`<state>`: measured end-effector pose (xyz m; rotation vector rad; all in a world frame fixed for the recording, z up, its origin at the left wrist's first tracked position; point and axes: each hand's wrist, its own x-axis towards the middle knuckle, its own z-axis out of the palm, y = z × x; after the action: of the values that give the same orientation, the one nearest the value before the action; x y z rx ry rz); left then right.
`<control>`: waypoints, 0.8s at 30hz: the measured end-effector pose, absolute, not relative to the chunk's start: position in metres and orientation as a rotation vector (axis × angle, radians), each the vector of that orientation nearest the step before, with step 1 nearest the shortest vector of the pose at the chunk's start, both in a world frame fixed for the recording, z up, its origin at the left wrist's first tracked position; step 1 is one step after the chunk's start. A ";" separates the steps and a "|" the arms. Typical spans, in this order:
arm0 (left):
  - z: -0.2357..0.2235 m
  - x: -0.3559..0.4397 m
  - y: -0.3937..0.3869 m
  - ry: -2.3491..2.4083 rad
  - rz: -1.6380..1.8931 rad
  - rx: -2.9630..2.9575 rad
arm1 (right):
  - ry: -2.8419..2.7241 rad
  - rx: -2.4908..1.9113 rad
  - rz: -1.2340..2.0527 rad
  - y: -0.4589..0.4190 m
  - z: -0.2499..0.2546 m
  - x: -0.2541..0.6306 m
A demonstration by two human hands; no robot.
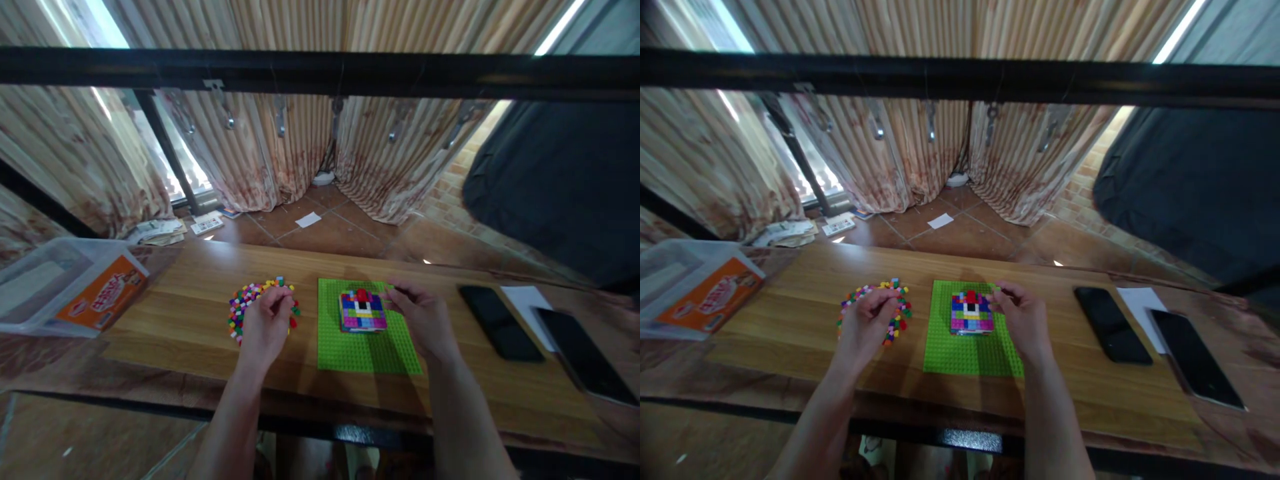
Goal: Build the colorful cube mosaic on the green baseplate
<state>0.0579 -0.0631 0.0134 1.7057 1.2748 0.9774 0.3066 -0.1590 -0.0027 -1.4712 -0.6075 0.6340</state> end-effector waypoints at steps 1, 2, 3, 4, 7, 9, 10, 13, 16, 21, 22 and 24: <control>0.013 0.059 -0.064 1.274 0.964 1.713 | -0.656 -1.543 0.594 -0.159 -0.004 0.308; 0.013 0.060 -0.064 1.274 0.958 1.722 | -0.709 -1.608 0.554 -0.159 -0.006 0.309; 0.013 0.061 -0.065 1.274 0.957 1.736 | -0.761 -1.662 0.519 -0.159 -0.007 0.311; 0.012 0.062 -0.065 1.274 0.960 1.751 | -0.812 -1.701 0.490 -0.159 -0.008 0.312; 0.011 0.064 -0.064 1.272 0.960 1.789 | -0.900 -1.750 0.413 -0.159 -0.009 0.315; 0.010 0.065 -0.064 1.273 0.944 1.793 | -0.912 -1.745 0.381 -0.158 -0.010 0.315; 0.009 0.065 -0.064 1.271 0.933 1.794 | -0.904 -1.735 0.379 -0.157 -0.010 0.315; 0.007 0.069 -0.067 1.262 0.899 1.806 | -0.861 -1.702 0.408 -0.153 -0.012 0.310; 0.005 0.078 -0.074 1.218 0.866 1.852 | -0.842 -1.692 0.446 -0.148 -0.011 0.303; 0.001 0.102 -0.096 1.136 0.716 1.900 | -0.989 -1.866 0.333 -0.142 -0.002 0.294; 0.001 0.107 -0.100 1.144 0.685 1.911 | -1.024 -1.912 0.296 -0.142 0.000 0.292; 0.001 0.114 -0.106 1.145 0.632 1.931 | -1.068 -1.993 0.243 -0.140 0.005 0.289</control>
<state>0.1135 -0.1059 0.0008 1.9306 1.1452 0.6317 0.2892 -0.1405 0.0045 -1.9927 -1.0681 0.2433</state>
